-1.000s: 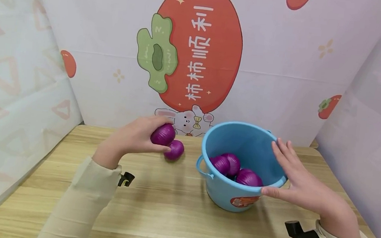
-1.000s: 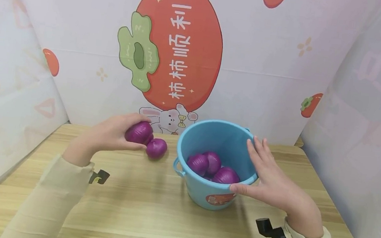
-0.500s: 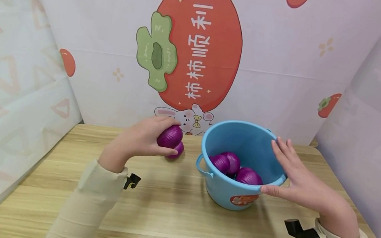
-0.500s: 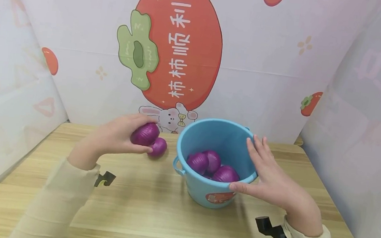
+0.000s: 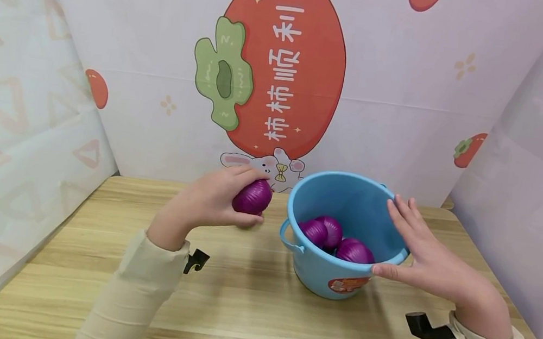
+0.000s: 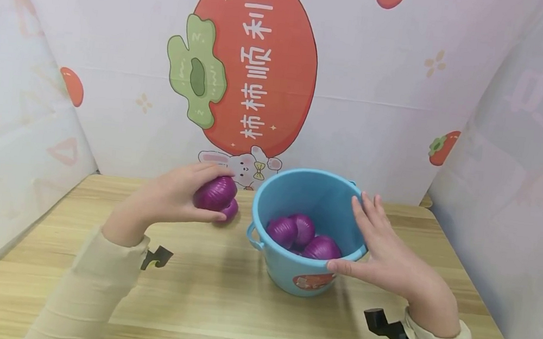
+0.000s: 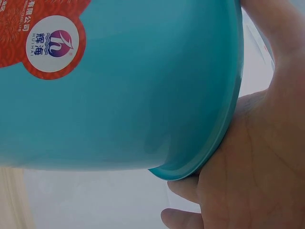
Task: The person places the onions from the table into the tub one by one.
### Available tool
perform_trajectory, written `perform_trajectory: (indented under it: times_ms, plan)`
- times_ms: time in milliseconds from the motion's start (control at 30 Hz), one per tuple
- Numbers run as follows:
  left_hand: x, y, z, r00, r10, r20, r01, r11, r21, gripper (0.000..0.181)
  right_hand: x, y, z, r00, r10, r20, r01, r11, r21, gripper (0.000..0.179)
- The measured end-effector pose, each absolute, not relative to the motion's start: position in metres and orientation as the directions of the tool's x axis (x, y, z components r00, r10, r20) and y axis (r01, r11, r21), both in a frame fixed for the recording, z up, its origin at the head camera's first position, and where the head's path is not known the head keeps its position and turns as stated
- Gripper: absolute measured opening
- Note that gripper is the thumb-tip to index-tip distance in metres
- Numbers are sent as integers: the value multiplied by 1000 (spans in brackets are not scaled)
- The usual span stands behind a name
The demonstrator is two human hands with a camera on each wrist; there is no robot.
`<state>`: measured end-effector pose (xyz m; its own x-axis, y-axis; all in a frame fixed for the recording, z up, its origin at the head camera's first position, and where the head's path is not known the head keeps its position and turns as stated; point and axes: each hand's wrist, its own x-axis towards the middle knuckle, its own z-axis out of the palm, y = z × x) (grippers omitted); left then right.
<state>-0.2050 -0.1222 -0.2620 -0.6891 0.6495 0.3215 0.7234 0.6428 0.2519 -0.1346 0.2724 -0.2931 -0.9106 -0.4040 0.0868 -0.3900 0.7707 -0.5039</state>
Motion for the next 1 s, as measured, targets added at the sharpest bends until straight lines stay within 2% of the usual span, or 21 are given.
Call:
perform_trajectory:
  times_ms: [500,767,1000]
  plan:
    - [-201,-114,-259,-646,665,374,760,602,243,70,-135,273,-293,-905,-415,95,-405,768,-496,116]
    - [-198,-103,-251,-573,708,413,815,546,195,70,-134,273,-295,-905,-414,101,-407,772,-487,116]
    - [-193,-94,-244,-534,721,441,837,525,155,74,-134,273,-294,-905,-413,96,-404,769,-496,116]
